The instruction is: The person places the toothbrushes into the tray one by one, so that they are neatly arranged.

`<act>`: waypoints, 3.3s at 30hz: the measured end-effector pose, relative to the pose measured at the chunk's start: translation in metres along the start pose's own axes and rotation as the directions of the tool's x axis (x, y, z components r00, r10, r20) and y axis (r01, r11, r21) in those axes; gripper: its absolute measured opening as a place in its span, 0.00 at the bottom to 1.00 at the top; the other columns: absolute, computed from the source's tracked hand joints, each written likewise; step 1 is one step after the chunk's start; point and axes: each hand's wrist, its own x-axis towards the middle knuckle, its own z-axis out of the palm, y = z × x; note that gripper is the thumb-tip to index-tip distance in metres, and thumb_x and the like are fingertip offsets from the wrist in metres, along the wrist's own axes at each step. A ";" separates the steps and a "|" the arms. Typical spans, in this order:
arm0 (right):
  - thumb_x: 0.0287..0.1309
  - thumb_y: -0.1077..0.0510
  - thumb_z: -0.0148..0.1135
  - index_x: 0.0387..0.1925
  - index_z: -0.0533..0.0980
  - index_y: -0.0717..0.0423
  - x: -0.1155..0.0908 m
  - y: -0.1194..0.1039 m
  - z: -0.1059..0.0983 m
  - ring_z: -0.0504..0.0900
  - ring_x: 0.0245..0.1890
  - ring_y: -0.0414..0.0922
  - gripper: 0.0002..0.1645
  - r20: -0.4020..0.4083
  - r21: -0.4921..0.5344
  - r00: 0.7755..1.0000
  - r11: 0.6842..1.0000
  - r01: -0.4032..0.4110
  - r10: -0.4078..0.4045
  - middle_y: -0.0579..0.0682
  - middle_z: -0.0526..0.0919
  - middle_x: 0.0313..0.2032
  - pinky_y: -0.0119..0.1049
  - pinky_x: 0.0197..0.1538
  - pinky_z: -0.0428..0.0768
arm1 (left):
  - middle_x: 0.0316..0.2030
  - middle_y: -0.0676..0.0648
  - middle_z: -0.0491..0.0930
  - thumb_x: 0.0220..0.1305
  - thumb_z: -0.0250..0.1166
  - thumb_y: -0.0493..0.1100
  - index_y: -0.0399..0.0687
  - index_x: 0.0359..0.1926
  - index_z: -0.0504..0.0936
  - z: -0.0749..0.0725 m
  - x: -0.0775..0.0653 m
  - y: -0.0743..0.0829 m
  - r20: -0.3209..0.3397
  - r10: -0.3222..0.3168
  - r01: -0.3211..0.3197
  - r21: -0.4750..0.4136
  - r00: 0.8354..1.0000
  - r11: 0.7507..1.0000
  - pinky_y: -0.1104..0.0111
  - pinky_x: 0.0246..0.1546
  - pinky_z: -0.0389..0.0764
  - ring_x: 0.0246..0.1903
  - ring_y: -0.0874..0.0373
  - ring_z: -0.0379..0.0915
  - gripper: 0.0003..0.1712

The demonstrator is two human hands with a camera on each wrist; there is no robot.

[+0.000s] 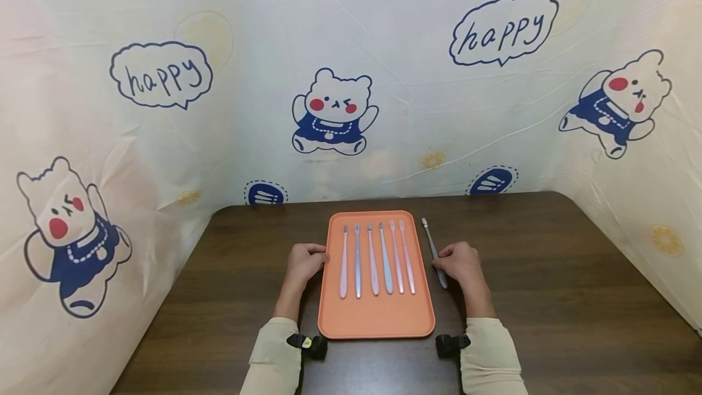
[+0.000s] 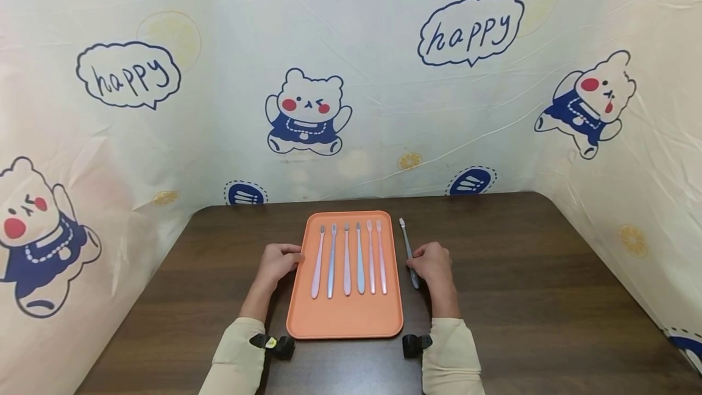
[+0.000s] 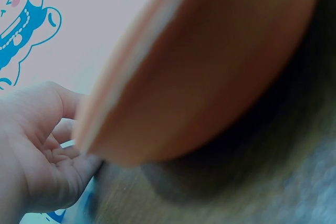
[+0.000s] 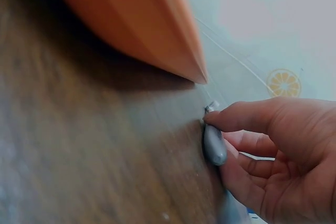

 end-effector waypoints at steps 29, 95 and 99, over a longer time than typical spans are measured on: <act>0.53 0.56 0.70 0.33 0.86 0.62 -0.001 0.005 -0.008 0.78 0.26 0.40 0.12 0.097 0.092 0.995 0.995 -0.031 0.022 0.46 0.82 0.22 0.31 0.28 0.74 | 0.42 0.35 0.87 0.60 0.68 0.36 0.34 0.43 0.89 0.001 -0.001 0.001 -0.004 0.000 0.000 -0.026 1.000 1.000 0.69 0.34 0.84 0.30 0.60 0.81 0.12; 0.64 0.61 0.67 0.54 0.77 0.74 -0.002 -0.001 -0.006 0.81 0.32 0.36 0.23 0.237 0.512 0.970 0.856 -0.077 -0.055 0.52 0.86 0.38 0.30 0.36 0.85 | 0.42 0.37 0.87 0.59 0.68 0.37 0.36 0.43 0.89 0.000 -0.003 0.002 0.001 -0.016 0.016 -0.009 1.000 1.000 0.69 0.33 0.82 0.31 0.58 0.81 0.12; 0.64 0.61 0.67 0.54 0.77 0.74 -0.002 -0.002 -0.003 0.81 0.32 0.36 0.23 0.238 0.514 0.969 0.855 -0.073 -0.060 0.53 0.86 0.39 0.30 0.36 0.85 | 0.41 0.37 0.87 0.59 0.68 0.37 0.36 0.43 0.89 0.000 -0.002 0.001 0.004 -0.018 0.018 -0.012 1.000 1.000 0.69 0.32 0.82 0.31 0.58 0.81 0.12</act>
